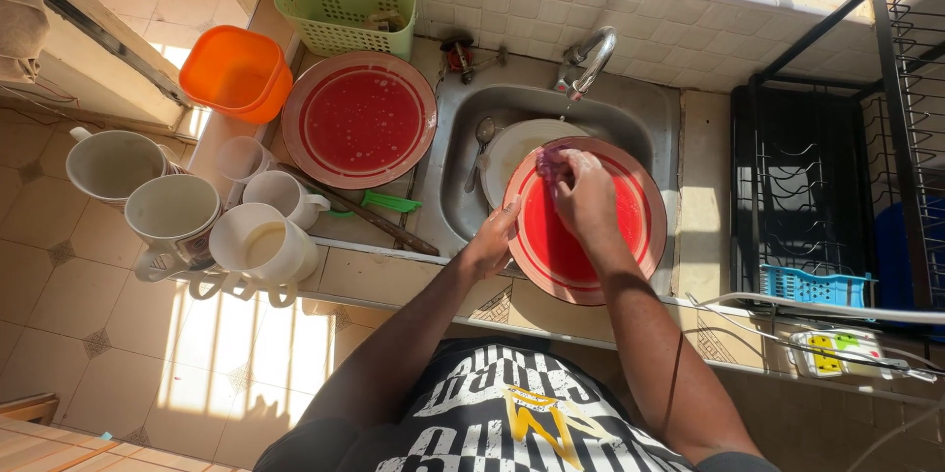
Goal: Washing a red plate in a sink using a sponge
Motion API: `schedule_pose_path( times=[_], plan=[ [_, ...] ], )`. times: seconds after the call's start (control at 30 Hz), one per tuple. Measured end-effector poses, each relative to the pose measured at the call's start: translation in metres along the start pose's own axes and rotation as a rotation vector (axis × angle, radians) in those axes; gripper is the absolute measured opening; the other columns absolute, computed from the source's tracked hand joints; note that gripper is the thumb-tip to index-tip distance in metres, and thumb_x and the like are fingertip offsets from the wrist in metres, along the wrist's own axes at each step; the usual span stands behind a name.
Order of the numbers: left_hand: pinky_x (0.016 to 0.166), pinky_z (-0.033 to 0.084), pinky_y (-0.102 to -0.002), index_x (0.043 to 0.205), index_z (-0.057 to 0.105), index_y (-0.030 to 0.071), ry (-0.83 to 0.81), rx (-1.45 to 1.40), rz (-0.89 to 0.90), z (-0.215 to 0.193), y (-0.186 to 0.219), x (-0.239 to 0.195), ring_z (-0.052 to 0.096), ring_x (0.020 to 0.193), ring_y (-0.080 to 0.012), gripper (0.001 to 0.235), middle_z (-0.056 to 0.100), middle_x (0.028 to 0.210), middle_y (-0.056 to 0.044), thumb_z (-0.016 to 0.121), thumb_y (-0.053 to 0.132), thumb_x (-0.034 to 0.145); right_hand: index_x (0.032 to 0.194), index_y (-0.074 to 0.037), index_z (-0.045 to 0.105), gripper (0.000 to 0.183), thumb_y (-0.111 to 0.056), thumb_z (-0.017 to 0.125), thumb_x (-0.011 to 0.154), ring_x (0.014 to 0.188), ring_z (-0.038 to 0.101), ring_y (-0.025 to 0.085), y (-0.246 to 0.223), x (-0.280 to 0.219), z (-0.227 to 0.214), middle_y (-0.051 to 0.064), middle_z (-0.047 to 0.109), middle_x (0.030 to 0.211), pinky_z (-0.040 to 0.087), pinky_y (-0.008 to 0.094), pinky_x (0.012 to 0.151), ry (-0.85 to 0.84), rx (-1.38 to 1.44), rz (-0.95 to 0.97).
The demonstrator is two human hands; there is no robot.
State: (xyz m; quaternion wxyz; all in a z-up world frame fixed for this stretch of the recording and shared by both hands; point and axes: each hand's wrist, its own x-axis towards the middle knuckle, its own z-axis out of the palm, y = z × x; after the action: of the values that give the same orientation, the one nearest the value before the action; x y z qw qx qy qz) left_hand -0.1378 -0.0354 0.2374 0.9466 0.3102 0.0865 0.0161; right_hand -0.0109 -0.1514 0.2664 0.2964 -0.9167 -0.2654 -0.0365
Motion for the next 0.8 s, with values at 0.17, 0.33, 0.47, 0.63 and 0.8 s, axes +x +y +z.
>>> schedule_pose_path(
  times=[0.17, 0.33, 0.47, 0.63, 0.8],
  plan=[
    [0.096, 0.055, -0.050, 0.135, 0.058, 0.004, 0.016, -0.024, 0.045, -0.025, -0.017, 0.019, 0.071, 0.100, -0.0307, 0.050, 0.070, 0.113, -0.021, 0.047, 0.045, 0.109, 0.107, -0.014, 0.071, 0.029, -0.002, 0.065, 0.082, 0.094, 0.069, 0.036, -0.048, -0.075, -0.002, 0.012, 0.066, 0.093, 0.057, 0.049, 0.082, -0.200, 0.165, 0.035],
    [0.090, 0.059, -0.048, 0.139, 0.054, 0.007, 0.033, -0.007, 0.028, -0.025, -0.009, 0.014, 0.073, 0.096, -0.0313, 0.053, 0.069, 0.113, -0.021, 0.044, 0.049, 0.109, 0.100, -0.035, 0.072, 0.027, -0.017, 0.068, 0.081, 0.108, 0.070, 0.023, 0.031, -0.100, -0.023, -0.004, 0.067, 0.101, 0.055, 0.040, 0.102, -0.437, -0.220, 0.269],
    [0.088, 0.060, -0.048, 0.140, 0.056, 0.008, -0.002, 0.059, 0.011, -0.026, -0.011, 0.014, 0.073, 0.097, -0.0290, 0.056, 0.069, 0.115, -0.019, 0.046, 0.053, 0.108, 0.100, -0.032, 0.075, 0.029, -0.010, 0.066, 0.083, 0.100, 0.072, 0.022, 0.077, -0.073, -0.049, -0.002, 0.072, 0.093, 0.057, 0.039, 0.094, -0.230, -0.184, 0.385],
    [0.083, 0.060, -0.050, 0.140, 0.057, 0.007, -0.039, 0.119, -0.050, -0.028, -0.018, 0.016, 0.074, 0.094, -0.0315, 0.059, 0.070, 0.114, -0.020, 0.048, 0.055, 0.107, 0.106, -0.008, 0.069, 0.030, 0.008, 0.060, 0.083, 0.099, 0.070, 0.038, 0.071, -0.002, -0.037, 0.017, 0.070, 0.089, 0.055, 0.047, 0.087, -0.011, 0.065, 0.234],
    [0.077, 0.061, -0.048, 0.138, 0.056, 0.004, -0.048, 0.103, -0.083, -0.021, -0.014, 0.014, 0.074, 0.093, -0.0285, 0.058, 0.070, 0.112, -0.019, 0.051, 0.052, 0.106, 0.105, -0.021, 0.068, 0.026, -0.007, 0.063, 0.084, 0.099, 0.069, 0.039, -0.032, 0.005, -0.007, 0.010, 0.067, 0.092, 0.056, 0.055, 0.087, -0.113, 0.073, 0.060]
  ],
)
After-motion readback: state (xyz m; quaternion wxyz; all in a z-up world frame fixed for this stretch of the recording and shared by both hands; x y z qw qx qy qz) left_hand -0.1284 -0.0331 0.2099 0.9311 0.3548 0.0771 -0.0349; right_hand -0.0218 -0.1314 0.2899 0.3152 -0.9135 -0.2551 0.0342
